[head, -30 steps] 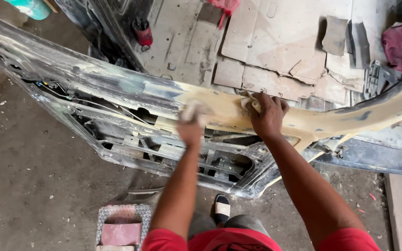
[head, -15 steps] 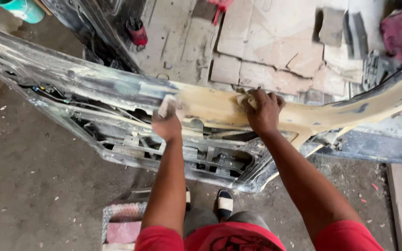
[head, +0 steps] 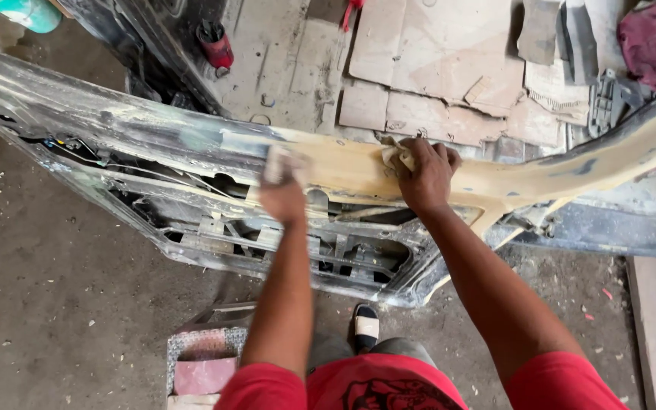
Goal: The person sands a yellowish car bumper using a sanding block held in the right hand. The person moves the sanding block back and forth along the surface of the bumper, which is positioned on a workbench in a workshop environment.
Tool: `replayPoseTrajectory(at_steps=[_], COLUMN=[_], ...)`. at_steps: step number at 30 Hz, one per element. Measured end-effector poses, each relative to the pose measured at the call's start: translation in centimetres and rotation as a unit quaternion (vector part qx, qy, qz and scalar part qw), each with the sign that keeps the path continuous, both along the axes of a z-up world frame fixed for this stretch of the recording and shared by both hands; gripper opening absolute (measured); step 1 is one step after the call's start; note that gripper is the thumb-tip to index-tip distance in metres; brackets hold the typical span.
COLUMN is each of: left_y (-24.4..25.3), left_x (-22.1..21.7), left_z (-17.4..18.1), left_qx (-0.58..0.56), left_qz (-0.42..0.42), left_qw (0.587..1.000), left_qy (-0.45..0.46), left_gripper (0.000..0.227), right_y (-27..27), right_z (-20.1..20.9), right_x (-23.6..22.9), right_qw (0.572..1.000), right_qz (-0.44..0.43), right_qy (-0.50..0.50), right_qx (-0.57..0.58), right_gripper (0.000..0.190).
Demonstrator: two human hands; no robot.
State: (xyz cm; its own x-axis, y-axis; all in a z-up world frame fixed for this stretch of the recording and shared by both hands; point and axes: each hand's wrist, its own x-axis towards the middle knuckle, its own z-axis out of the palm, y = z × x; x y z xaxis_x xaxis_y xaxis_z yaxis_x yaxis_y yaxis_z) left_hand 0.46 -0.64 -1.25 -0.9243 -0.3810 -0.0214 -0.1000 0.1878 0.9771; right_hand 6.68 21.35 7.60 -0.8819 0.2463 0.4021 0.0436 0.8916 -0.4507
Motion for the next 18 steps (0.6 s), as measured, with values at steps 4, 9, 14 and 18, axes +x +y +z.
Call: replayPoseTrajectory(at_steps=[4,9,14,18], left_y=[6.8,-1.5,0.8,7.4], left_x=[3.3,-2.2,-2.1,2.2], left_z=[1.1,1.9,-1.4,-2.3], left_qx=[-0.07,-0.201,-0.149,-0.162], left_qz=[-0.039,-0.031,0.066,-0.066], left_qw=[0.996,0.955,0.979,0.984], left_qy=[-0.044,-0.215,-0.119,0.018], left_gripper=[0.066,0.07,0.077,0.066], right_y=[0.0,0.6,0.6,0.2], right_z=[0.5,0.0,-0.5,0.3], right_x=[-0.6,-0.3,-0.7,-0.2], right_qw=[1.0,1.0,1.0,1.0], right_qz=[0.006,0.013,0.006,0.009], right_qy=[0.013,0.021,0.017,0.002], right_qx=[-0.003,0.004,0.014,0.013], right_gripper=[0.027,0.029,0.028,0.029])
